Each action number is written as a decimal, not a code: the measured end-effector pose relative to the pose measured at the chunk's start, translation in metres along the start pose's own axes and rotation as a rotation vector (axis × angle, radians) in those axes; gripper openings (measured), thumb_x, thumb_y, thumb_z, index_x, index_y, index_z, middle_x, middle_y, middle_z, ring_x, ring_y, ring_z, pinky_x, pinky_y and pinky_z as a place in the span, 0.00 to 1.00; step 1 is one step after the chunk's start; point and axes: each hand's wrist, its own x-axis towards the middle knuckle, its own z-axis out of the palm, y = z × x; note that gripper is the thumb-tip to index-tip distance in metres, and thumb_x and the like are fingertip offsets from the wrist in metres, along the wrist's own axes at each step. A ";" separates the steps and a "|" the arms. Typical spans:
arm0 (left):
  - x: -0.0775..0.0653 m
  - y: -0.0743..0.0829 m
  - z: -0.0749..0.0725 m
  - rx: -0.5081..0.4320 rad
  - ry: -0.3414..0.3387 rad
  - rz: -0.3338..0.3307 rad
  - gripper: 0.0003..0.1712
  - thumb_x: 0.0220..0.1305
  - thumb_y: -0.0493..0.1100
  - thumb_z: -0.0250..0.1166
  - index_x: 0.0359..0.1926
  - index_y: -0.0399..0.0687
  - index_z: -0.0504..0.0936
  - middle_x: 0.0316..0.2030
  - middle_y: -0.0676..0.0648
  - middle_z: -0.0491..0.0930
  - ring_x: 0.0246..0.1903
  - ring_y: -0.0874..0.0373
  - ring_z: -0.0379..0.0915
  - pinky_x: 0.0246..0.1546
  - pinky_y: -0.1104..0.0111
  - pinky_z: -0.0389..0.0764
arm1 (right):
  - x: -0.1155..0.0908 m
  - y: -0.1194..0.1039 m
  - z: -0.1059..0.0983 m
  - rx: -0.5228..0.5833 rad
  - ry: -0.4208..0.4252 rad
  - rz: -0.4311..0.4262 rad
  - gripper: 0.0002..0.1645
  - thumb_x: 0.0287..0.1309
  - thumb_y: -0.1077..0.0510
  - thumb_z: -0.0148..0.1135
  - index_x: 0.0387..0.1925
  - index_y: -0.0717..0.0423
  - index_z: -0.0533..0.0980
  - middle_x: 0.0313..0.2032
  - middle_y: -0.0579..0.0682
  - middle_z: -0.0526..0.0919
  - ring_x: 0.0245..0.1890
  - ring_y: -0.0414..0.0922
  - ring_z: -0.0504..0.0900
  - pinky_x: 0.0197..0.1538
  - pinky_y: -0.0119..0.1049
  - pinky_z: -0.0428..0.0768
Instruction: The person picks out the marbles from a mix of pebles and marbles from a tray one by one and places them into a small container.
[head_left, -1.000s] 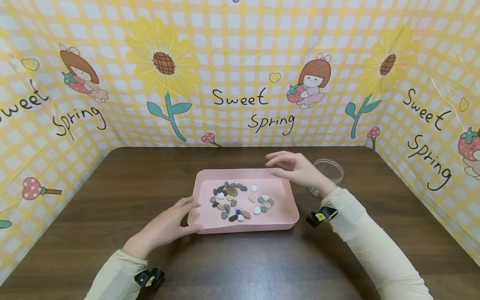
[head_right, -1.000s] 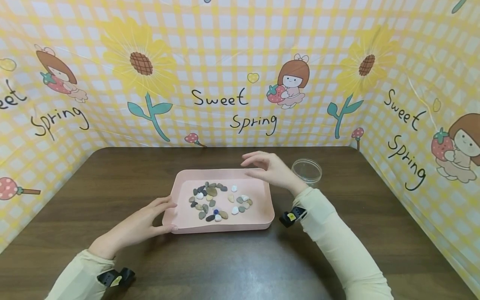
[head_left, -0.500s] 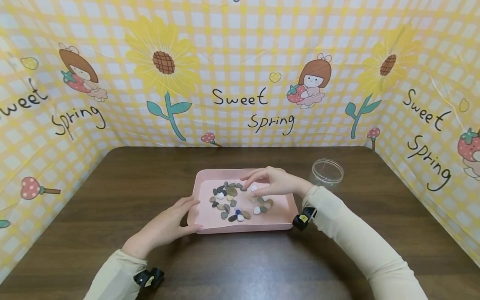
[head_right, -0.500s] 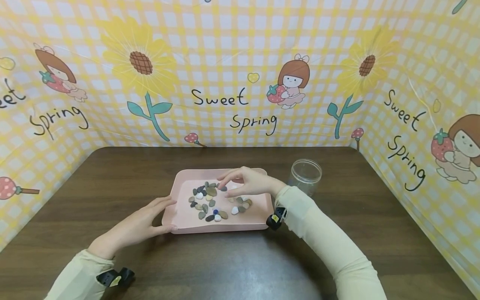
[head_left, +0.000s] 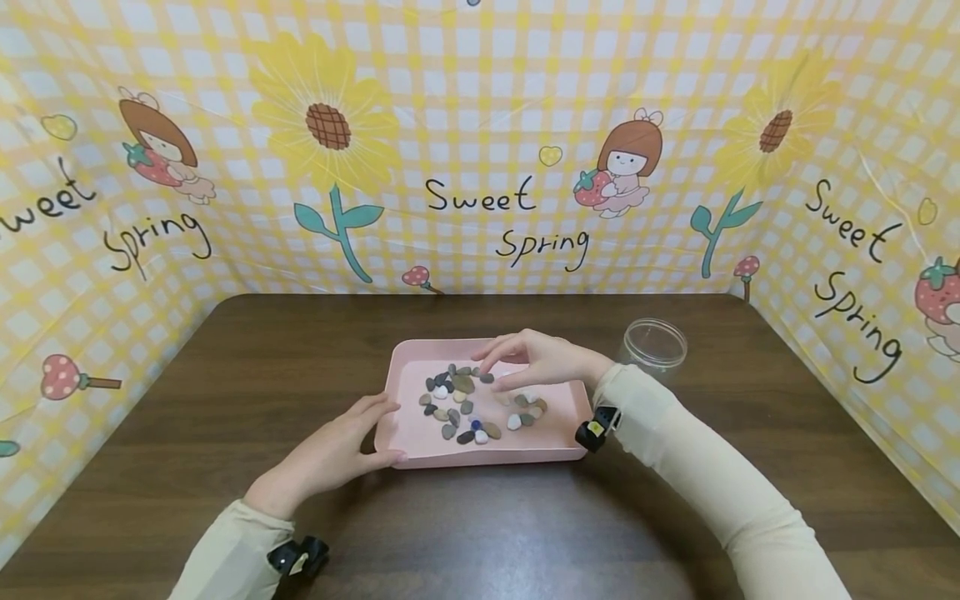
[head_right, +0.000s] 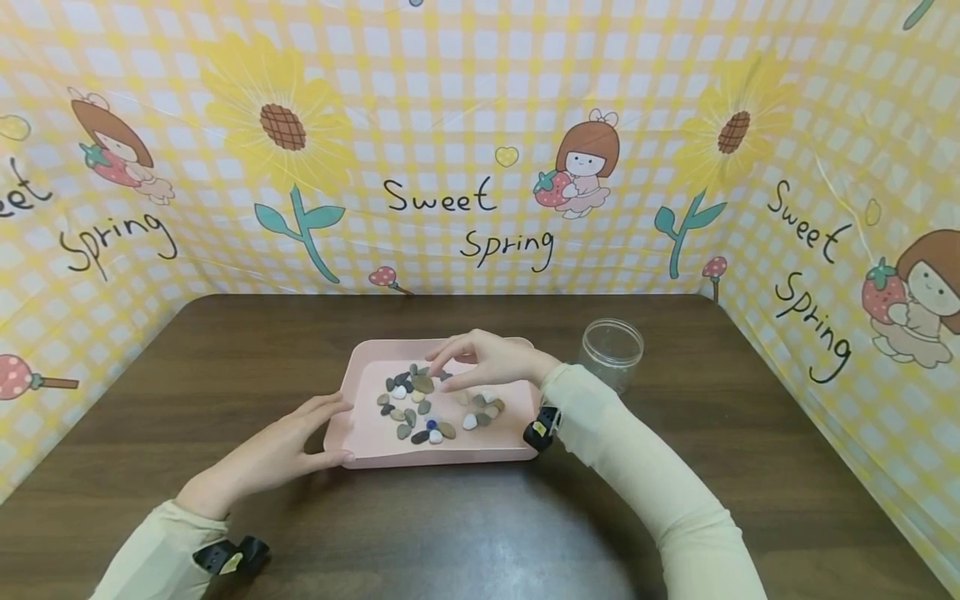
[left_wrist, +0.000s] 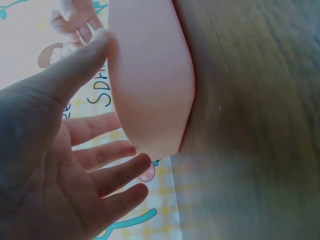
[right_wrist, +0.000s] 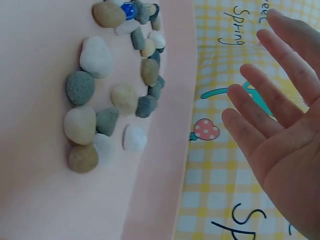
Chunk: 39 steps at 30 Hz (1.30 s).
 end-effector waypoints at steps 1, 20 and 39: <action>0.000 0.000 0.000 0.001 0.000 0.000 0.39 0.55 0.58 0.66 0.60 0.38 0.70 0.63 0.33 0.65 0.59 0.38 0.68 0.55 0.49 0.71 | 0.002 0.002 0.001 0.002 -0.011 0.005 0.15 0.56 0.60 0.64 0.46 0.58 0.80 0.61 0.56 0.72 0.65 0.47 0.67 0.69 0.44 0.61; 0.001 -0.003 0.003 0.008 -0.007 -0.009 0.37 0.55 0.55 0.66 0.59 0.38 0.71 0.64 0.33 0.64 0.59 0.38 0.68 0.55 0.49 0.71 | 0.035 0.026 0.027 -0.014 -0.179 0.130 0.12 0.50 0.61 0.68 0.40 0.53 0.84 0.64 0.49 0.70 0.69 0.43 0.61 0.68 0.41 0.60; 0.001 -0.002 0.001 0.011 -0.012 -0.010 0.36 0.55 0.55 0.66 0.59 0.37 0.71 0.64 0.32 0.63 0.58 0.38 0.68 0.55 0.48 0.71 | 0.036 0.025 0.040 -0.073 -0.193 0.159 0.07 0.48 0.65 0.69 0.30 0.50 0.86 0.66 0.45 0.67 0.71 0.41 0.57 0.66 0.34 0.63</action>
